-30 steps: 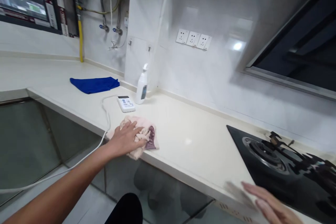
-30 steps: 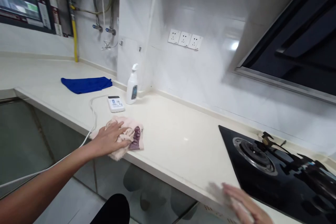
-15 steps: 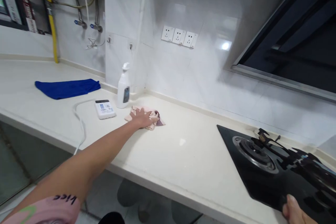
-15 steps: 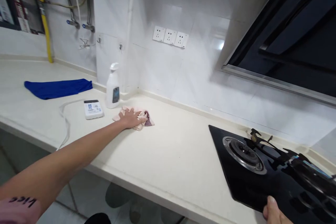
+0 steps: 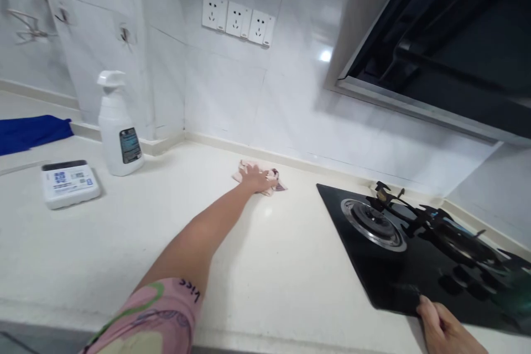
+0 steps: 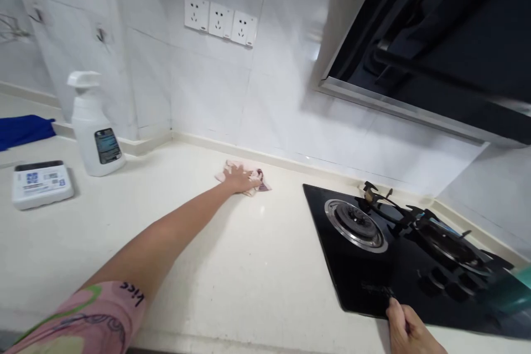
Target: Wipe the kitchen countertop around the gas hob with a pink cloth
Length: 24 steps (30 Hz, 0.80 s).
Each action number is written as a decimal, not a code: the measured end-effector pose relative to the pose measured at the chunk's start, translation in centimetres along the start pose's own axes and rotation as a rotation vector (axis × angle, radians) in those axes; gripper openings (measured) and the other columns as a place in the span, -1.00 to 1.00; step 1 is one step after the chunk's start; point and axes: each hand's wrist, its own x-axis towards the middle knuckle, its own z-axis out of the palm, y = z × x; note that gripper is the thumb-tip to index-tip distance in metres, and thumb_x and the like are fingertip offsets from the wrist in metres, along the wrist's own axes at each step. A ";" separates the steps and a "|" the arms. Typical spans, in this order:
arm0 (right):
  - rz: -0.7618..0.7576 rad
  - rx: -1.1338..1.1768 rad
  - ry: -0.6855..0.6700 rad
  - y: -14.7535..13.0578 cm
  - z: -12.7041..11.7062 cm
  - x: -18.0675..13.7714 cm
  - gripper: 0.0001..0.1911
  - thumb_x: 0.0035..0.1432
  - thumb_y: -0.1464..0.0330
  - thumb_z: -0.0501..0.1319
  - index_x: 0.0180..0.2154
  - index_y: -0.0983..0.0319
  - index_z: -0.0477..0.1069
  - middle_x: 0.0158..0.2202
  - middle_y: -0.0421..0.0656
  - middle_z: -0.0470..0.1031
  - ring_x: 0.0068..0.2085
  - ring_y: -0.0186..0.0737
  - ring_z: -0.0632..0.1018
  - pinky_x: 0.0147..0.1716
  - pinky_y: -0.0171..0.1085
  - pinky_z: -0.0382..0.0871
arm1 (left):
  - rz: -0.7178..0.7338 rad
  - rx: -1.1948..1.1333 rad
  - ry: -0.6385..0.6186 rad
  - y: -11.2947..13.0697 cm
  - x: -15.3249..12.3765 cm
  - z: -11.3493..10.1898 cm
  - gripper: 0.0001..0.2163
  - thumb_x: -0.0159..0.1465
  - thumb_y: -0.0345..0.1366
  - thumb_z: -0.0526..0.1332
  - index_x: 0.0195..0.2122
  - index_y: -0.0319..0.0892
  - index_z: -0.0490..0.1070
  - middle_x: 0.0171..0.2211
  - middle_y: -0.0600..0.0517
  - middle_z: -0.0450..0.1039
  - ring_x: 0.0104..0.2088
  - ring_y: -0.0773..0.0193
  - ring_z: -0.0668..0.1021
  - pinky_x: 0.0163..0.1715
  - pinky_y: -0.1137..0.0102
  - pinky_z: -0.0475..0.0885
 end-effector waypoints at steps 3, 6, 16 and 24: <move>0.008 -0.011 -0.001 -1.0 -0.1 -0.6 -0.47 0.26 -0.15 -0.01 -0.41 -0.01 0.54 -0.43 -0.05 0.60 -0.48 0.05 0.53 -0.42 -0.12 0.35 | 0.157 -0.029 -0.081 6.8 0.1 2.5 -0.04 0.18 0.49 -0.03 0.51 0.08 0.14 0.61 -0.08 -0.24 0.55 -0.45 -0.21 0.42 -0.35 -0.34; 0.011 -0.027 -0.020 -1.9 -0.3 -1.2 -0.45 0.30 -0.15 -0.06 -0.41 0.00 0.50 -0.42 -0.05 0.59 -0.44 0.05 0.53 -0.39 -0.14 0.31 | 0.327 -0.055 -0.164 12.8 -1.7 4.9 -0.05 0.19 0.48 -0.01 0.52 0.10 0.12 0.61 -0.04 -0.27 0.56 -0.37 -0.21 0.45 -0.30 -0.36; 0.032 -0.049 0.064 -4.3 -1.0 -2.3 -0.43 0.38 -0.05 -0.08 -0.38 0.10 0.53 -0.43 -0.03 0.57 -0.47 -0.09 0.43 -0.43 -0.20 0.18 | 0.589 -0.119 -0.311 16.5 -13.3 6.7 -0.09 0.25 0.41 0.00 0.52 0.00 0.11 0.61 -0.12 -0.27 0.57 -0.33 -0.22 0.43 -0.34 -0.36; 0.012 0.224 0.041 -3.8 -1.3 -1.8 -0.49 0.28 -0.04 0.03 -0.37 0.16 0.56 -0.41 -0.08 0.57 -0.39 -0.14 0.43 -0.40 -0.23 0.20 | 0.882 -0.122 -0.365 18.0 -25.8 8.1 -0.21 0.20 0.26 0.21 0.44 0.12 0.28 0.58 -0.12 -0.07 0.54 -0.38 -0.05 0.40 -0.37 -0.19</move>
